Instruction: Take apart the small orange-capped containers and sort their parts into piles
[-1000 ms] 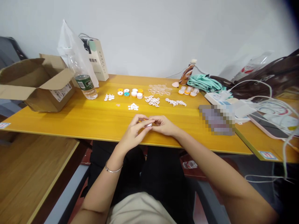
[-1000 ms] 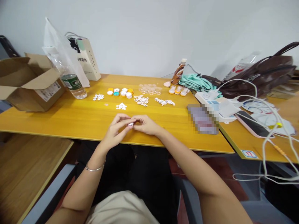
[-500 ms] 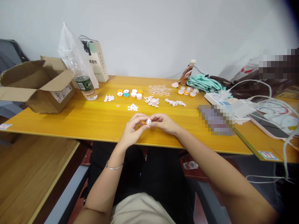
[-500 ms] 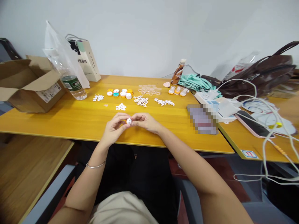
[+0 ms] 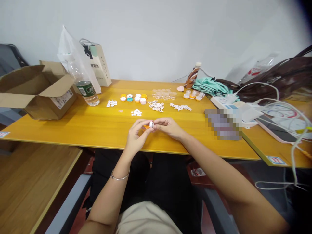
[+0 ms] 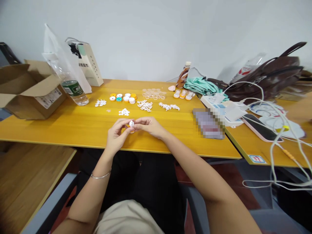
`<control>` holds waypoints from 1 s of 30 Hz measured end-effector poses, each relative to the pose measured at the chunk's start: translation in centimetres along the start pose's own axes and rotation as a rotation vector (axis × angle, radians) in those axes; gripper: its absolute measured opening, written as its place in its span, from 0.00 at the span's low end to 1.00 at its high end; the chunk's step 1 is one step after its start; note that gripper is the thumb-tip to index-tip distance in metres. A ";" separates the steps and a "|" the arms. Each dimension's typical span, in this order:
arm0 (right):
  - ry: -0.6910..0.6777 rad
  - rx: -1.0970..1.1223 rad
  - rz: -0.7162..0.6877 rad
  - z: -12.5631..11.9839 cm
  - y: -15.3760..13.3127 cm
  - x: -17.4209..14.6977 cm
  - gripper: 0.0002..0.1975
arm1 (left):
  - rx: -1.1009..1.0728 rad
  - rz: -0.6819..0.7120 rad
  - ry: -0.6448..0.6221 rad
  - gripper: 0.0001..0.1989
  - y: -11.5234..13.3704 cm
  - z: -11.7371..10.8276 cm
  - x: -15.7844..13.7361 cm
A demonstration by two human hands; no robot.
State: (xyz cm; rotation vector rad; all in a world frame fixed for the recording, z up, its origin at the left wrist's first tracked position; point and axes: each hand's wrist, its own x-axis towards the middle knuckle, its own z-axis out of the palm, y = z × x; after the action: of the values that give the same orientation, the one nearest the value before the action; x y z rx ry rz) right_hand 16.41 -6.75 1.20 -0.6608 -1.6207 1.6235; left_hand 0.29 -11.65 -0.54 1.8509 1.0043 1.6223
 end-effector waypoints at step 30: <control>0.025 -0.037 0.048 -0.1 0.1 -0.1 0.11 | 0.249 0.071 0.052 0.13 -0.4 0.3 -0.8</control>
State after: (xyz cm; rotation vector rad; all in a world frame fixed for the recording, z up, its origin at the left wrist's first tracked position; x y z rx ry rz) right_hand 16.52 -6.73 1.13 -0.7421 -1.6318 1.6162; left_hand 0.47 -12.03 -1.40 2.0345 1.2242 1.6570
